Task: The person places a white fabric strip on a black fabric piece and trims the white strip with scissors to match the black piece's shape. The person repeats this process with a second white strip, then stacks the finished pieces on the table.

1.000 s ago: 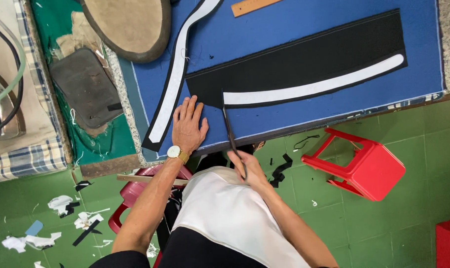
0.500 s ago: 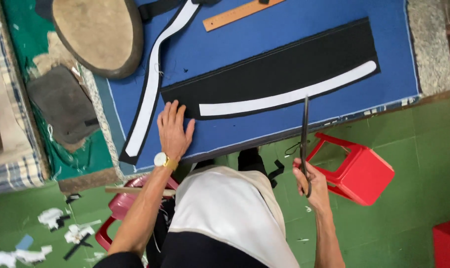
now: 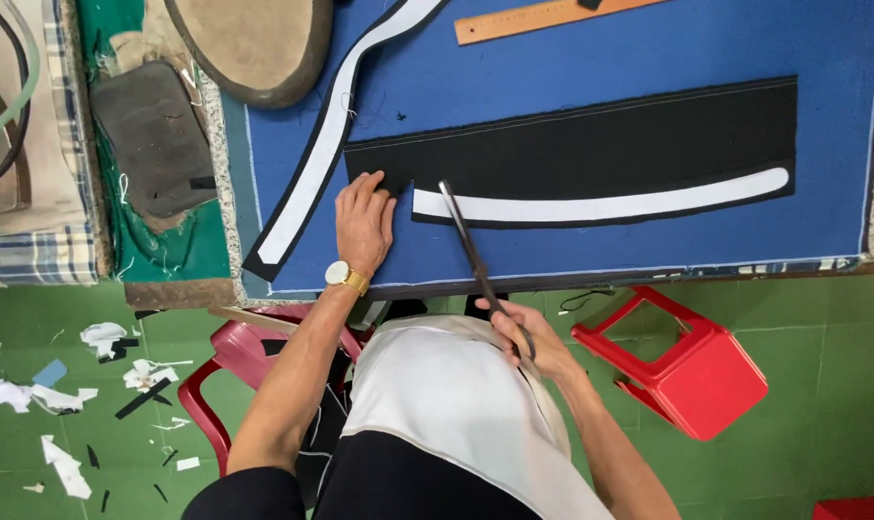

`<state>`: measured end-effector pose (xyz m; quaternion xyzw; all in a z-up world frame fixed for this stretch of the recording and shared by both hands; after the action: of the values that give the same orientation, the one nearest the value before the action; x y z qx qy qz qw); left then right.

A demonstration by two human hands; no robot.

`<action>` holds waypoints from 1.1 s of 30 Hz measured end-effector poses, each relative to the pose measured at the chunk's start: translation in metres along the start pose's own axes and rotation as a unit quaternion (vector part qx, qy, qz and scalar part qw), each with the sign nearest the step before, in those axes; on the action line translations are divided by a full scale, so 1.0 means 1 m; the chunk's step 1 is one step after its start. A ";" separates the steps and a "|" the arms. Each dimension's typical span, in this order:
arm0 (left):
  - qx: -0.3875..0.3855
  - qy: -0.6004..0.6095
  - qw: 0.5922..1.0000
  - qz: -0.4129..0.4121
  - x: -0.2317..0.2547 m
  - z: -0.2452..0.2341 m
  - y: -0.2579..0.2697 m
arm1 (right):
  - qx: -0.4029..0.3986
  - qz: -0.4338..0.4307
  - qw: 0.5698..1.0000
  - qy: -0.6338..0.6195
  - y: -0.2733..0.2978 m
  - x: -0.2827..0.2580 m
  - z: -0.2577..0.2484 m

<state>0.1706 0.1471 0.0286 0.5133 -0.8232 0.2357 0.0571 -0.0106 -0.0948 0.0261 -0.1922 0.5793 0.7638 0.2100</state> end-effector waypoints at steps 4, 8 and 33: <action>0.039 0.065 0.996 -0.047 -0.009 -0.012 0.000 | -0.034 0.043 0.998 0.007 -0.005 0.007 0.040; 0.048 0.060 0.997 -0.029 -0.004 -0.016 0.001 | -0.032 0.038 0.999 -0.002 -0.018 0.009 0.070; 0.086 0.018 0.996 0.034 0.007 -0.025 -0.001 | 0.053 -0.018 0.997 -0.049 -0.087 -0.048 0.103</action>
<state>0.1641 0.1519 0.0535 0.4839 -0.8155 0.3170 0.0196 0.0716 0.0206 0.0079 -0.1538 0.6043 0.7369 0.2610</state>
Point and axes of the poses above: each hand's wrist, its own y-axis away from the middle knuckle, its own z-axis out of the palm, x = y × z, the point moved 10 cm from there along -y, towards the middle knuckle, and after that the axes turned 10 degrees about z, right-handed, at the moved point
